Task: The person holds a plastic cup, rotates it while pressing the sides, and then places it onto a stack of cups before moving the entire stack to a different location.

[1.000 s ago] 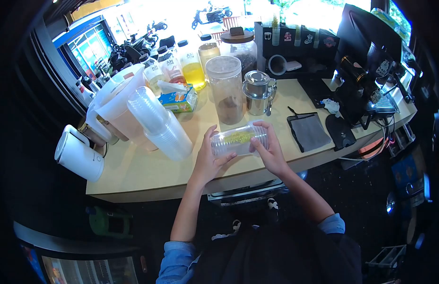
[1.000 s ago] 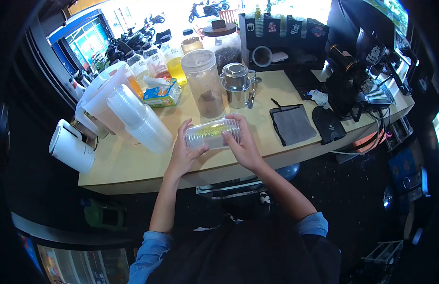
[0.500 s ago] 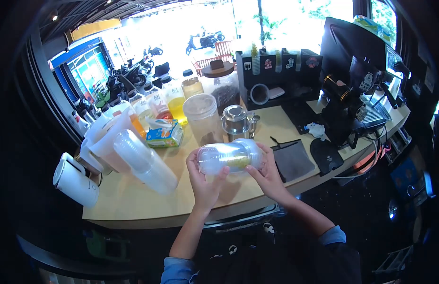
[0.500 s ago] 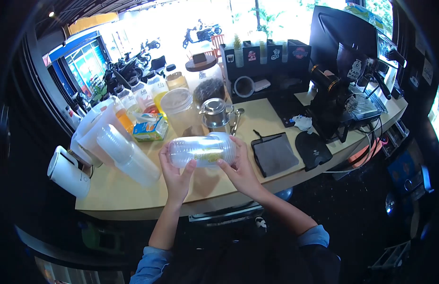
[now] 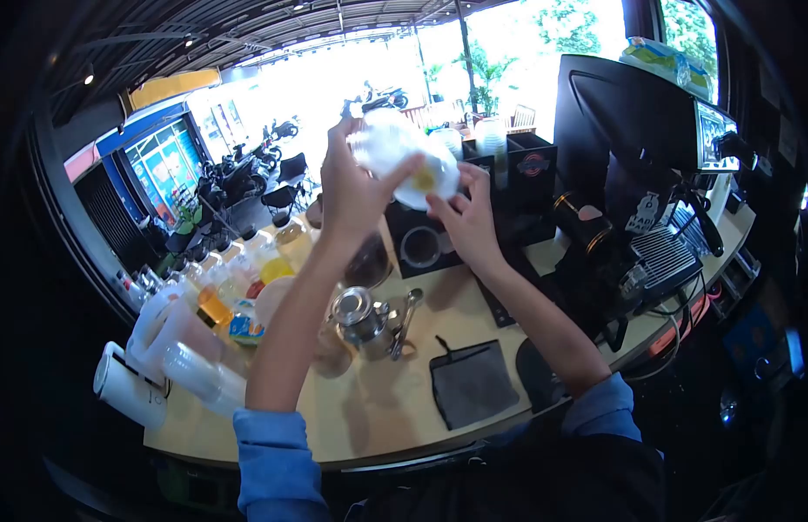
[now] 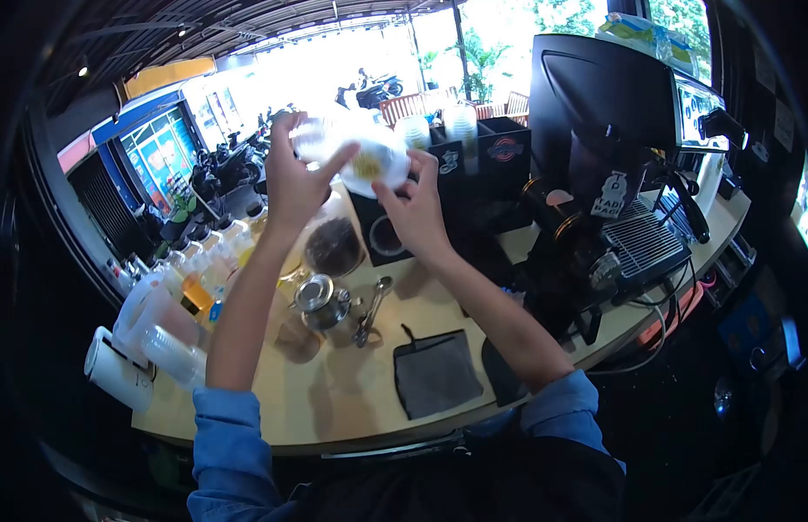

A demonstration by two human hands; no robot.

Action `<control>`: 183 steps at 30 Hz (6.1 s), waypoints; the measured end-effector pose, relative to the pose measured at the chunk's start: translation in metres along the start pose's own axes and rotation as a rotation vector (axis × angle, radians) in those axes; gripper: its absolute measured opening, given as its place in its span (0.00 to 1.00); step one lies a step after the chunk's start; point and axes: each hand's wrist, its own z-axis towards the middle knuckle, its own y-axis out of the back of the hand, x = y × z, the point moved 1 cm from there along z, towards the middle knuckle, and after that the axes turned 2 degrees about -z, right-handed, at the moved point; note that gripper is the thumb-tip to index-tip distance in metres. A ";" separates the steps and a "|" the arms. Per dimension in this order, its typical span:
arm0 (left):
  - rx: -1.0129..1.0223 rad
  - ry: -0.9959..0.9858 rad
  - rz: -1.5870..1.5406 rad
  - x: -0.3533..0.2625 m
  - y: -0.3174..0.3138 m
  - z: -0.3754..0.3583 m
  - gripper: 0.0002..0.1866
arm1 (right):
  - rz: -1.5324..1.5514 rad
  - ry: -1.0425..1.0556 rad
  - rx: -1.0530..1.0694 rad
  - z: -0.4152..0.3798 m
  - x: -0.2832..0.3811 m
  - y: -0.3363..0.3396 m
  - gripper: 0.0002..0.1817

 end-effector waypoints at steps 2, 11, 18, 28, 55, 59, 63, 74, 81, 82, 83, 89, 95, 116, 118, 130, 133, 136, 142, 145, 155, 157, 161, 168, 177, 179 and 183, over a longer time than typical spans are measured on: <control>-0.008 -0.060 0.086 0.016 -0.027 0.047 0.42 | -0.025 0.011 -0.050 0.033 -0.009 0.018 0.32; 0.220 -0.152 0.401 0.104 -0.116 0.153 0.44 | -0.198 -0.190 -0.263 0.103 -0.049 0.065 0.31; 0.405 0.004 0.452 0.139 -0.146 0.155 0.43 | -0.200 -0.119 -0.264 0.115 -0.082 0.069 0.27; 0.584 0.118 0.475 0.169 -0.167 0.123 0.45 | -0.203 -0.172 -0.245 0.112 -0.086 0.077 0.26; 0.520 -0.191 0.414 -0.035 0.169 -0.170 0.09 | 0.221 0.005 0.495 -0.082 0.045 -0.168 0.04; 0.114 -0.115 0.354 -0.004 0.257 -0.281 0.16 | 0.035 -0.067 0.744 -0.159 0.015 -0.226 0.18; -0.411 0.126 0.318 0.060 0.308 -0.358 0.31 | -0.209 -0.070 0.810 -0.209 -0.037 -0.273 0.46; -0.168 0.482 0.019 0.112 0.316 -0.336 0.57 | -0.163 -0.170 0.782 -0.229 -0.067 -0.329 0.62; -0.145 0.501 -0.032 0.109 0.321 -0.338 0.58 | -0.196 -0.130 0.702 -0.236 -0.051 -0.330 0.56; -0.130 0.508 -0.032 0.110 0.322 -0.339 0.58 | -0.220 -0.128 0.715 -0.234 -0.050 -0.329 0.56; -0.116 0.513 -0.032 0.112 0.322 -0.339 0.58 | -0.244 -0.123 0.727 -0.233 -0.048 -0.328 0.55; -0.133 0.490 -0.013 0.105 0.322 -0.339 0.53 | -0.305 -0.099 0.716 -0.234 -0.052 -0.329 0.56; -0.124 0.480 0.016 0.108 0.322 -0.344 0.53 | -0.167 0.006 0.584 -0.213 -0.032 -0.347 0.53; 0.311 -0.284 0.543 0.032 0.247 -0.297 0.47 | 0.544 -1.000 0.780 -0.265 -0.016 -0.141 0.50; 0.447 -0.210 0.448 0.039 0.232 -0.297 0.48 | 0.558 -1.086 0.853 -0.265 -0.032 -0.124 0.46; 0.694 0.369 -0.090 0.051 0.219 -0.285 0.45 | -0.440 -0.444 0.374 -0.274 0.000 -0.113 0.20; 0.788 0.535 -0.172 0.053 0.221 -0.280 0.43 | -0.486 -0.195 0.356 -0.273 0.006 -0.119 0.19; 0.840 0.577 -0.209 0.058 0.218 -0.283 0.42 | -0.387 -0.198 0.458 -0.274 0.017 -0.133 0.16; 0.548 0.464 -0.164 0.061 0.210 -0.301 0.51 | -0.182 -0.374 0.373 -0.269 0.005 -0.131 0.10; 0.494 0.627 -0.351 0.056 0.206 -0.310 0.52 | -0.070 -0.360 0.253 -0.265 0.007 -0.126 0.11; 0.352 0.425 -0.178 0.007 0.163 -0.252 0.39 | -0.077 -0.250 0.217 -0.231 0.024 -0.081 0.09; 0.150 0.257 -0.130 0.001 0.145 -0.227 0.39 | 0.040 -0.285 0.233 -0.209 0.025 -0.062 0.08; 0.080 0.248 -0.445 -0.010 0.094 -0.163 0.38 | 0.007 -0.019 0.250 -0.151 0.030 -0.026 0.10; 0.030 -0.098 -0.149 0.011 -0.018 0.012 0.41 | -0.199 0.046 -0.036 -0.054 0.028 0.060 0.23; 0.339 -0.173 0.191 0.061 -0.180 0.156 0.43 | -0.438 0.085 0.285 -0.058 0.009 0.097 0.24; 0.460 -0.162 0.258 0.070 -0.198 0.170 0.42 | -0.471 0.087 0.334 -0.063 0.015 0.101 0.24; 0.649 -0.080 0.302 0.097 -0.225 0.186 0.42 | -0.494 0.057 0.399 -0.071 0.021 0.109 0.23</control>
